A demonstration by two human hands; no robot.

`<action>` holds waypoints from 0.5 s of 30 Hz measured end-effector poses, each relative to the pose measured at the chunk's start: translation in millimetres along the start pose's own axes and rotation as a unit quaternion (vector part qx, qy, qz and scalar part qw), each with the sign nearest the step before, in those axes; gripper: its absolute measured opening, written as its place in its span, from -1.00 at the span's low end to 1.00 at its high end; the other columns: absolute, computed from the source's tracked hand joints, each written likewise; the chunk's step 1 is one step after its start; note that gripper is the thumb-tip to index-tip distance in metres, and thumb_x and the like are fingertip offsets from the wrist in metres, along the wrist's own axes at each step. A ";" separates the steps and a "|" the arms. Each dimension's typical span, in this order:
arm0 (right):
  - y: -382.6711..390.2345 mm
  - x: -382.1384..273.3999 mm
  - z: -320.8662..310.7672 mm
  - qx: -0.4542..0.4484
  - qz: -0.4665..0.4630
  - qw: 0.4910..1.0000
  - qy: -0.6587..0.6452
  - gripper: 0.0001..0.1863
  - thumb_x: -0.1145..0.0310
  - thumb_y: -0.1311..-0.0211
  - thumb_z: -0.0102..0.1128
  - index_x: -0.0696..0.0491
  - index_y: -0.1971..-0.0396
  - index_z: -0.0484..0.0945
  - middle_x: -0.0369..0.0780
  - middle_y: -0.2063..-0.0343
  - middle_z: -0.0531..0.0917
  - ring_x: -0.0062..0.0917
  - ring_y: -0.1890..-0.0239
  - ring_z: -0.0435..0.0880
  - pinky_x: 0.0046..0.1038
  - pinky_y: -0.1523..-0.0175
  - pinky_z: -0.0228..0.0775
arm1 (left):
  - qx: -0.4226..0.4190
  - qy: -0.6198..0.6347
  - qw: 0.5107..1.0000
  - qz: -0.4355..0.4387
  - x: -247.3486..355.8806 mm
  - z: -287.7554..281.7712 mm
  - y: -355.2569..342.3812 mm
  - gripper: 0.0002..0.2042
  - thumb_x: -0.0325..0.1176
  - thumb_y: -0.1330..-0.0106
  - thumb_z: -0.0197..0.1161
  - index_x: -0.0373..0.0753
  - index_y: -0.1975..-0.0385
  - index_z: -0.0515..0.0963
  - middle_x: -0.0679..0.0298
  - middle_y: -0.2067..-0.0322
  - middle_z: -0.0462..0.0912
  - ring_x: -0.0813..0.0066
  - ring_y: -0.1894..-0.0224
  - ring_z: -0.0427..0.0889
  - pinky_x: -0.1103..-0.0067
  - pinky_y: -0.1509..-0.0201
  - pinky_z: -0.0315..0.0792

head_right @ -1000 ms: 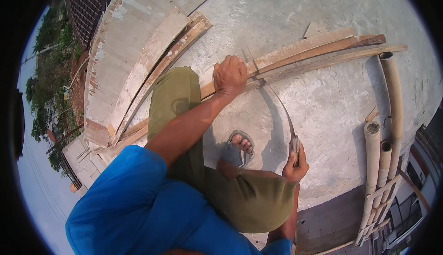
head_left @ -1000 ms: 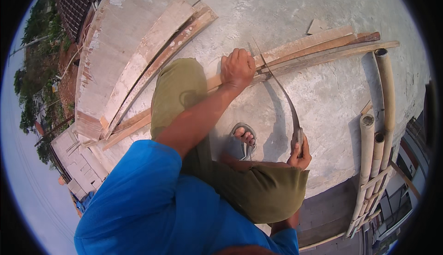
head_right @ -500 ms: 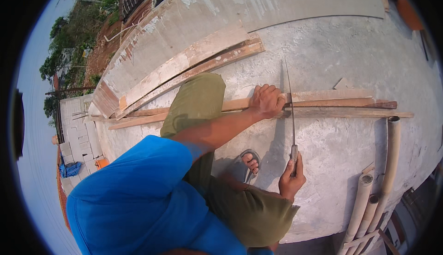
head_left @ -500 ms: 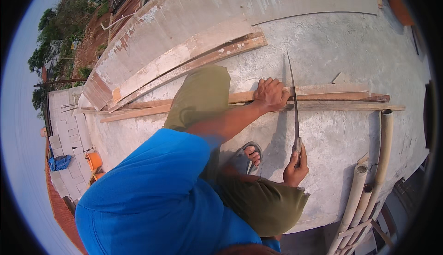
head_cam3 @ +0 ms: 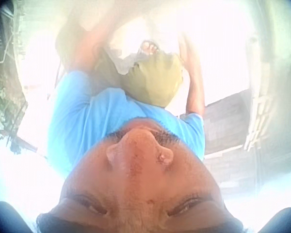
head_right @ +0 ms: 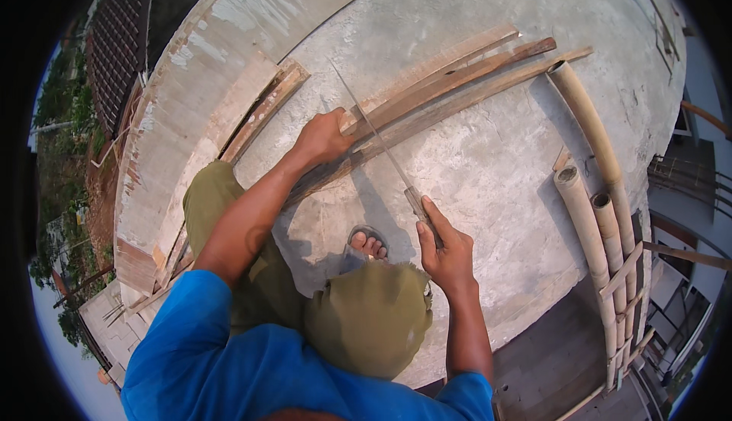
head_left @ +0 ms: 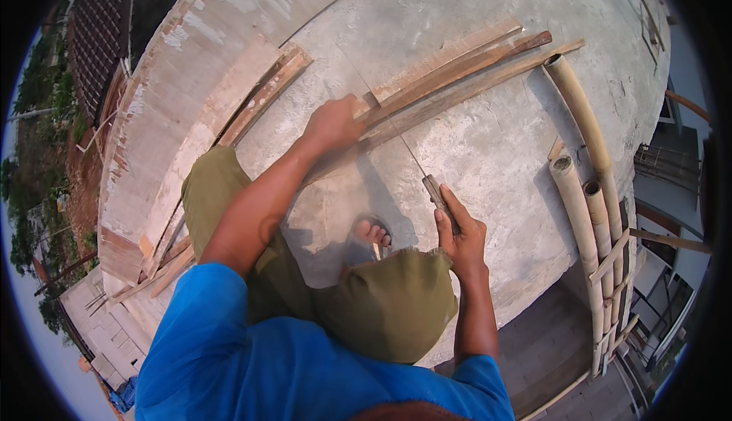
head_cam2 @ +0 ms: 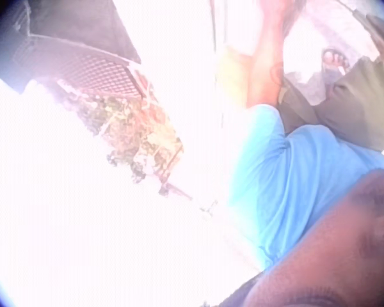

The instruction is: The person is constructing a bamboo scaffolding structure on a rooftop. They use a spirit level to measure and align bamboo poles, cut wooden planks with a hand saw, and secure the structure with a hammer and nails.

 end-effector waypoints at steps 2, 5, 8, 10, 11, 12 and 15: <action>9.8 -6.5 -6.8 -0.006 -0.008 1.000 0.012 -0.54 0.49 -0.47 0.33 0.12 -0.34 0.65 0.09 0.04 0.84 -0.36 0.17 0.93 -0.39 0.08 0.70 | -0.001 0.022 1.000 -0.006 5.1 3.7 10.2 -0.65 -0.30 -0.32 0.32 -0.42 0.00 0.60 -0.26 0.12 0.77 -0.30 -0.02 0.74 0.05 -0.12 0.58; 5.0 -19.9 -5.3 0.032 -0.054 0.998 0.014 -0.53 0.48 -0.46 0.34 0.09 -0.34 0.65 0.08 0.13 0.85 -0.26 0.27 0.92 -0.35 0.14 0.70 | -0.006 0.033 0.999 -0.028 17.9 9.9 20.3 -0.66 -0.36 -0.28 0.29 -0.38 -0.01 0.64 -0.29 0.07 0.76 -0.29 -0.06 0.73 0.07 -0.17 0.59; -37.7 -32.6 26.8 0.024 -0.028 0.999 0.029 -0.56 0.37 -0.51 0.32 0.04 -0.33 0.66 0.08 0.41 0.78 -0.18 0.46 0.85 -0.24 0.32 0.59 | 0.013 0.004 0.999 -0.044 21.1 19.3 30.8 -0.65 -0.35 -0.27 0.30 -0.36 -0.02 0.65 -0.28 0.07 0.76 -0.28 -0.07 0.74 0.06 -0.19 0.59; -40.8 -29.9 31.5 0.023 -0.043 0.999 0.011 -0.56 0.35 -0.52 0.31 0.04 -0.33 0.65 0.10 0.44 0.75 -0.20 0.47 0.84 -0.23 0.34 0.56 | 0.035 0.005 0.999 -0.034 12.1 0.3 21.7 -0.63 -0.34 -0.25 0.29 -0.36 -0.03 0.66 -0.27 0.11 0.78 -0.29 -0.05 0.76 0.05 -0.19 0.59; -19.4 -27.2 22.5 -0.004 0.026 1.000 0.010 -0.55 0.36 -0.51 0.32 0.02 -0.35 0.64 0.11 0.42 0.77 -0.23 0.45 0.85 -0.24 0.31 0.59 | 0.064 0.011 0.996 -0.053 -9.7 -13.8 17.9 -0.62 -0.35 -0.24 0.26 -0.36 -0.04 0.67 -0.27 0.10 0.78 -0.30 -0.06 0.75 0.06 -0.21 0.59; 14.0 -21.2 -1.7 0.028 -0.054 0.998 0.015 -0.55 0.36 -0.50 0.33 0.02 -0.35 0.65 0.11 0.42 0.77 -0.24 0.46 0.85 -0.25 0.30 0.60 | 0.058 0.027 0.997 -0.053 -19.8 -34.7 11.0 -0.62 -0.36 -0.24 0.23 -0.37 -0.04 0.68 -0.28 0.06 0.77 -0.28 -0.09 0.74 0.07 -0.23 0.59; 35.7 -24.4 -22.8 0.087 -0.139 0.986 0.001 -0.55 0.37 -0.49 0.35 -0.01 -0.33 0.67 0.10 0.39 0.79 -0.23 0.42 0.87 -0.30 0.26 0.64 | 0.070 0.002 0.997 -0.035 -19.3 -38.3 9.0 -0.64 -0.34 -0.24 0.25 -0.38 0.02 0.70 -0.30 0.08 0.77 -0.27 -0.08 0.75 0.09 -0.21 0.59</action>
Point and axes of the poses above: each hand's wrist, its own y-axis away from the middle knuckle, its own z-axis out of the palm, x = y × z, the point moved 9 cm from there along -y, towards the middle knuckle
